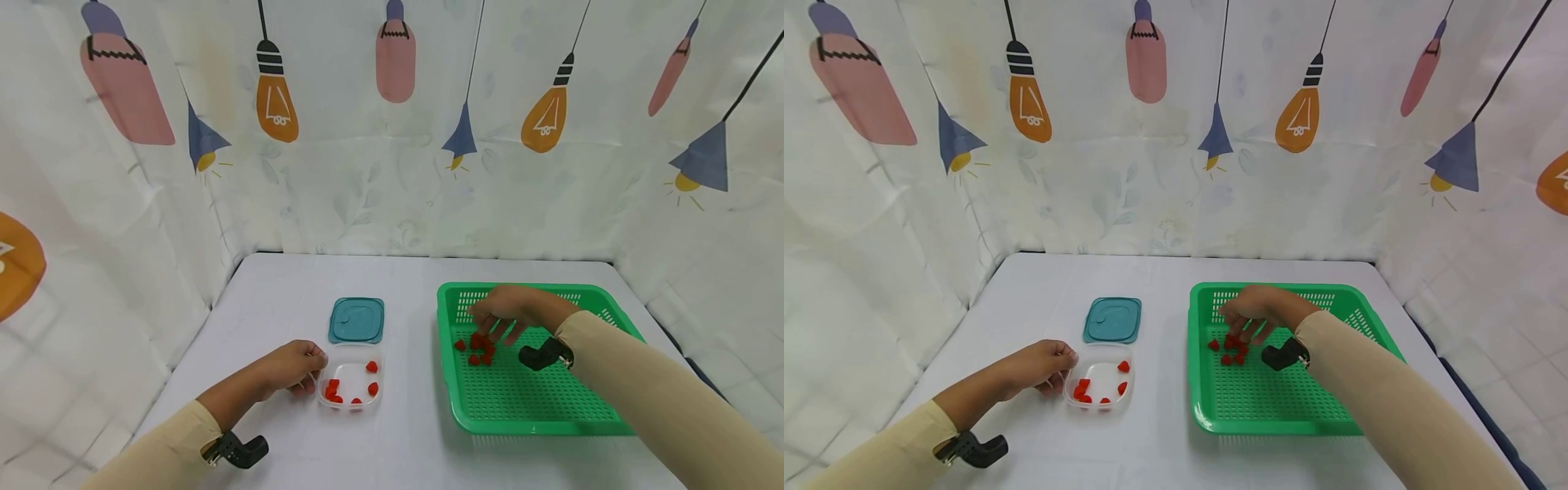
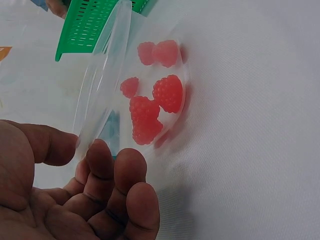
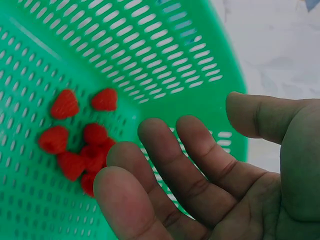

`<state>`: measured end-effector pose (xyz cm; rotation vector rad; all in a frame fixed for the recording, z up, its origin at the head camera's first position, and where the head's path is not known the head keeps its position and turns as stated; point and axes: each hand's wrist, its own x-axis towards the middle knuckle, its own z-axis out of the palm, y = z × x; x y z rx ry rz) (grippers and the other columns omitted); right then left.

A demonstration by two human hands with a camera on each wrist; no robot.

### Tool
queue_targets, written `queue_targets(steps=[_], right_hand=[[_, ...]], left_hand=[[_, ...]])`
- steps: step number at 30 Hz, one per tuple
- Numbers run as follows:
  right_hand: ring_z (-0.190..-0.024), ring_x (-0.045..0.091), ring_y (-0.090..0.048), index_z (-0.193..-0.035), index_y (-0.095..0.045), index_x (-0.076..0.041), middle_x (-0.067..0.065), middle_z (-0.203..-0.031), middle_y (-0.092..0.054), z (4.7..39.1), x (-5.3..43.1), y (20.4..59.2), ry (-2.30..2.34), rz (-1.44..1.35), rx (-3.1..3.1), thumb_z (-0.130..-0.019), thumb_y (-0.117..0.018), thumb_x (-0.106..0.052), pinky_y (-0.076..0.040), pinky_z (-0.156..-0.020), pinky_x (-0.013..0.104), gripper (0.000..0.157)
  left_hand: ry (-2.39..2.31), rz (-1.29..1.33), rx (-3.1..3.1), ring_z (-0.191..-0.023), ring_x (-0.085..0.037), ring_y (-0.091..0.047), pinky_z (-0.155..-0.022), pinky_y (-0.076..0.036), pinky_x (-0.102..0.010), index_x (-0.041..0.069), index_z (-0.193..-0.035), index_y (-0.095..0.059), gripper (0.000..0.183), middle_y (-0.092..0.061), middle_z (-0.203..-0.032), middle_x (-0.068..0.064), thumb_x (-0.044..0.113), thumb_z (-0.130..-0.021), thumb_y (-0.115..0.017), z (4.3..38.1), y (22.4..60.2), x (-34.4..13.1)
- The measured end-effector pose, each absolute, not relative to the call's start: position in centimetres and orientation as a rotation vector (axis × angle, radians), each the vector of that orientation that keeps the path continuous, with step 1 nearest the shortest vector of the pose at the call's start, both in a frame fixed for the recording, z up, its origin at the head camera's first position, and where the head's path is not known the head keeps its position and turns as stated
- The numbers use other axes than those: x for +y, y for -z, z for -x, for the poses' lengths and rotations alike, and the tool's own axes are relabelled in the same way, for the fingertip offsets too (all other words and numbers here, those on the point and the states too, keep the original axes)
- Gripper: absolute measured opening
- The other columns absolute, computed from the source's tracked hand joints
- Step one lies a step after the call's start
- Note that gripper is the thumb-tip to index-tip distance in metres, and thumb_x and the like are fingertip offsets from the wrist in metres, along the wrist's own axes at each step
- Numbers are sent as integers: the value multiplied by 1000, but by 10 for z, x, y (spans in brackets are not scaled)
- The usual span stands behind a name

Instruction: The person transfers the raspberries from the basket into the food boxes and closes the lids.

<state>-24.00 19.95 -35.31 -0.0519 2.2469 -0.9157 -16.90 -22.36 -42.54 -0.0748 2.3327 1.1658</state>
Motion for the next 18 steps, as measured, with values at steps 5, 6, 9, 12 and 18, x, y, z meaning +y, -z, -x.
queue_targets(steps=[5,6,9,12,18], right_hand=[[-103,35,-68,-126,-64,3,13,-111,-70,237,207,358,893,30,2259,-102,-59,-39,-59,-74,46,49],[-103,36,-68,-125,-64,3,13,-110,-70,237,209,359,887,26,2260,-102,-59,-39,-59,-74,46,48],[-101,34,-69,-126,-63,3,12,-108,-71,235,213,363,859,26,2267,-102,-58,-38,-59,-74,46,48],[-97,32,-69,-123,-65,2,12,-106,-71,234,217,366,833,22,2274,-101,-59,-40,-59,-74,47,48],[-94,31,-69,-123,-67,0,13,-106,-70,231,220,371,789,31,2280,-102,-57,-36,-58,-77,51,43]], left_hand=[[-1164,74,2328,-76,-26,-62,-68,-55,-36,2,-111,-60,19,-61,-91,-11,20,-103,-59,170,426,-224],[-1163,74,2328,-76,-26,-62,-68,-55,-36,2,-110,-60,19,-61,-91,-11,20,-103,-59,170,426,-224],[-1160,74,2327,-76,-26,-62,-68,-55,-36,2,-110,-60,19,-61,-91,-11,20,-103,-59,171,426,-225],[-1159,74,2326,-76,-26,-62,-68,-55,-37,2,-111,-60,20,-61,-92,-11,20,-103,-59,171,426,-225],[-1158,77,2328,-76,-26,-62,-69,-55,-37,2,-112,-60,21,-61,-92,-11,21,-103,-59,170,425,-225]])
